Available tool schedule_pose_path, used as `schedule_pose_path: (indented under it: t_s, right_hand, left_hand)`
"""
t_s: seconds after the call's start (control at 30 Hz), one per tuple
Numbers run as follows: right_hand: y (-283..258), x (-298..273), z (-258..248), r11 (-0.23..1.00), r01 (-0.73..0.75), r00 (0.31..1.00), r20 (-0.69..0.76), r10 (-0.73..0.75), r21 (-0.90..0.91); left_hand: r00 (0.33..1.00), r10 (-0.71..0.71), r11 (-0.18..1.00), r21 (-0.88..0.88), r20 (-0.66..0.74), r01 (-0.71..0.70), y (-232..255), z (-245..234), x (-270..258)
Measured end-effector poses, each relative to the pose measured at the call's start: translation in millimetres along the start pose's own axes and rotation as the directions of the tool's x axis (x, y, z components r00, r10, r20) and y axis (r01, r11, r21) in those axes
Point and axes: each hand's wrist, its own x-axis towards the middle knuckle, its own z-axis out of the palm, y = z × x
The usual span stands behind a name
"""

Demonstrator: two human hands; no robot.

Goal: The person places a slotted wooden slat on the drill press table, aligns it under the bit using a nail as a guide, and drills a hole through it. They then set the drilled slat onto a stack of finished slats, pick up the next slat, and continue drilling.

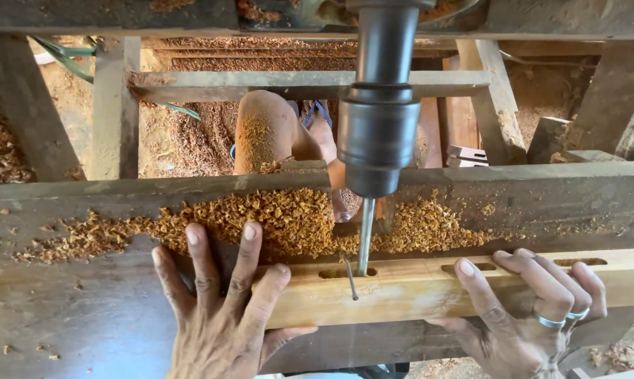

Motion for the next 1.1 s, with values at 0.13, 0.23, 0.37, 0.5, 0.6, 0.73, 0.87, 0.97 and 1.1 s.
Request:
schedule_pose_path:
  t_s: [0.13,0.23,0.37,0.5,0.6,0.73,0.87,0.97,1.1]
  right_hand:
    - [-3,-1,3,1.0,-0.029,1.0,0.004,0.029,0.005]
    - [-2,-1,4,0.999,-0.037,0.999,0.013,0.037,-0.01]
    - [6,-2,3,0.999,-0.05,0.999,0.007,0.049,0.015]
    - [19,-5,-1,0.999,-0.033,0.999,0.026,0.033,0.009]
    - [13,-12,7,0.998,-0.051,0.999,0.006,0.051,0.022]
    - [-6,3,2,0.997,-0.069,0.998,-0.005,0.069,0.046]
    - [4,-3,4,0.998,-0.049,0.998,0.027,0.048,0.046]
    - [13,-8,6,0.998,-0.054,0.998,-0.005,0.055,0.033]
    - [10,-3,0,0.996,-0.087,0.996,0.018,0.087,0.022]
  left_hand:
    - [0.999,-0.016,0.999,0.029,0.029,0.015,-4,-2,-1]
    - [1.0,-0.014,1.0,0.023,0.009,0.014,-6,0,-2]
    - [1.0,0.014,1.0,0.01,0.007,-0.014,-1,1,10]
    - [0.998,0.07,0.998,0.004,0.003,-0.07,6,7,15]
    - [0.998,0.069,0.998,0.013,-0.001,-0.069,1,7,11]
    - [0.999,0.039,0.998,0.041,-0.002,-0.038,-7,2,3]
    - [1.0,0.028,0.998,0.055,-0.01,-0.027,-6,2,6]
    - [0.996,0.083,0.996,0.024,-0.018,-0.082,-1,6,15]
    - [0.994,0.111,0.993,0.038,-0.005,-0.111,0,8,16]
